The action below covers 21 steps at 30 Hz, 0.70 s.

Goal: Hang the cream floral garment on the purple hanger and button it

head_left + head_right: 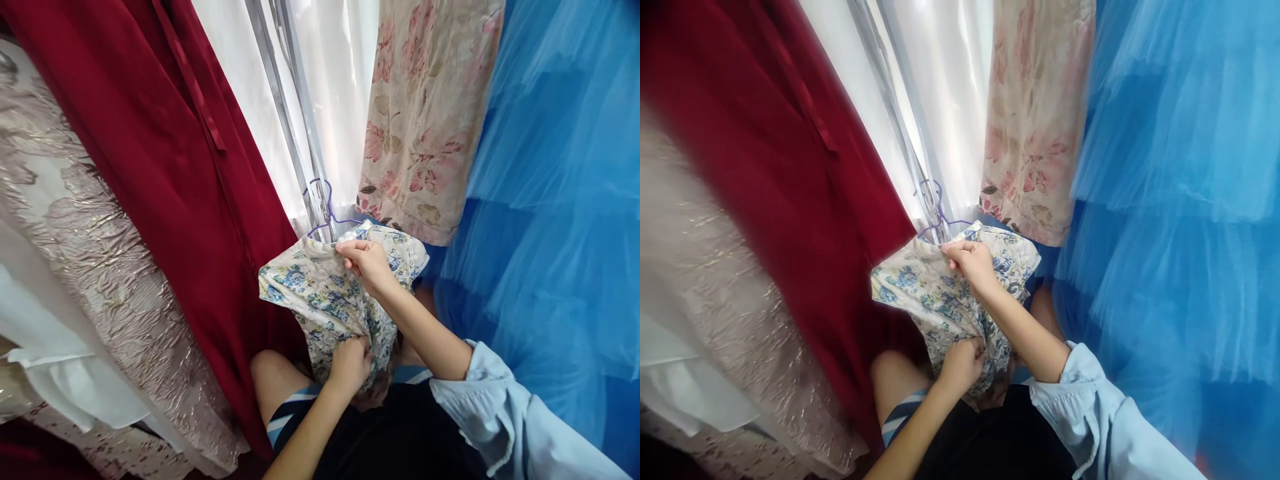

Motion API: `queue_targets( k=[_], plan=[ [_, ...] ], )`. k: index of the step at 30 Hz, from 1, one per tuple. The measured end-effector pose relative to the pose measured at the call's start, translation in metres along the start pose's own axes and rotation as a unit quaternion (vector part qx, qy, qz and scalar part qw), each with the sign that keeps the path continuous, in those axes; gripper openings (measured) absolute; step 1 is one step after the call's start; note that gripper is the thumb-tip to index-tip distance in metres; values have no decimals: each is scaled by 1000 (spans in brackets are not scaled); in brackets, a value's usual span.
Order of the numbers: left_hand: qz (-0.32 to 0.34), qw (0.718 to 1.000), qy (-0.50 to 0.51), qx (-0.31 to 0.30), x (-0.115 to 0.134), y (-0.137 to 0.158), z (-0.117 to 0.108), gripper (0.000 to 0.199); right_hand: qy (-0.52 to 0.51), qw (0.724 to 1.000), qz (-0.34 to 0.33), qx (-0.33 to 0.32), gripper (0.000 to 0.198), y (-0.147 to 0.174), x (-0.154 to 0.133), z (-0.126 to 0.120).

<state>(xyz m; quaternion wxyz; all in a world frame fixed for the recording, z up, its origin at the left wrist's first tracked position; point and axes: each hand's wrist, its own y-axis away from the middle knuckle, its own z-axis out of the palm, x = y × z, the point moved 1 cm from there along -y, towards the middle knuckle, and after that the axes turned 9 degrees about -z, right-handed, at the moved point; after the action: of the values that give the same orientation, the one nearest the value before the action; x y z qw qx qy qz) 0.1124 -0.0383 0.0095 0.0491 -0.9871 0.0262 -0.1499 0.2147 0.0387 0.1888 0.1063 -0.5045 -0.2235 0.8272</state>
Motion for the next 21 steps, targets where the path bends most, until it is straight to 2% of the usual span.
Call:
queue_targets(
  k=[2,4,6,7,8,9,10,12,13,17,21],
  plan=[
    [20,999,27,28,-4,-9,-27,13,-14,1000,-1,-3,20,3,-3,-1],
    [54,991,68,105,-3,-21,-69,21,-16,1000,1,-15,21,5,-6,-3],
    [132,935,157,291,1,-32,-119,23,-2,1000,-3,-28,21,6,-8,-5],
    [164,903,172,358,4,-38,-143,25,9,999,-8,-30,21,6,-9,-5],
    [190,880,173,399,6,-45,-164,28,20,999,-13,-29,21,5,-8,-6],
    [206,878,164,400,7,-52,-182,33,31,999,-18,-26,21,5,-8,-6],
    [226,890,143,370,9,-59,-196,32,43,999,-21,-23,22,4,-6,-6],
    [260,908,105,312,10,-72,-211,22,70,997,-32,-20,22,3,-2,-6],
    [271,909,94,302,9,-77,-213,21,85,995,-41,-20,23,2,1,-6],
    [264,881,111,378,11,-83,-208,23,142,986,-79,-35,23,2,17,-5],
    [205,857,162,443,11,-81,-212,24,205,976,-64,-44,19,14,39,-8]
  ],
)
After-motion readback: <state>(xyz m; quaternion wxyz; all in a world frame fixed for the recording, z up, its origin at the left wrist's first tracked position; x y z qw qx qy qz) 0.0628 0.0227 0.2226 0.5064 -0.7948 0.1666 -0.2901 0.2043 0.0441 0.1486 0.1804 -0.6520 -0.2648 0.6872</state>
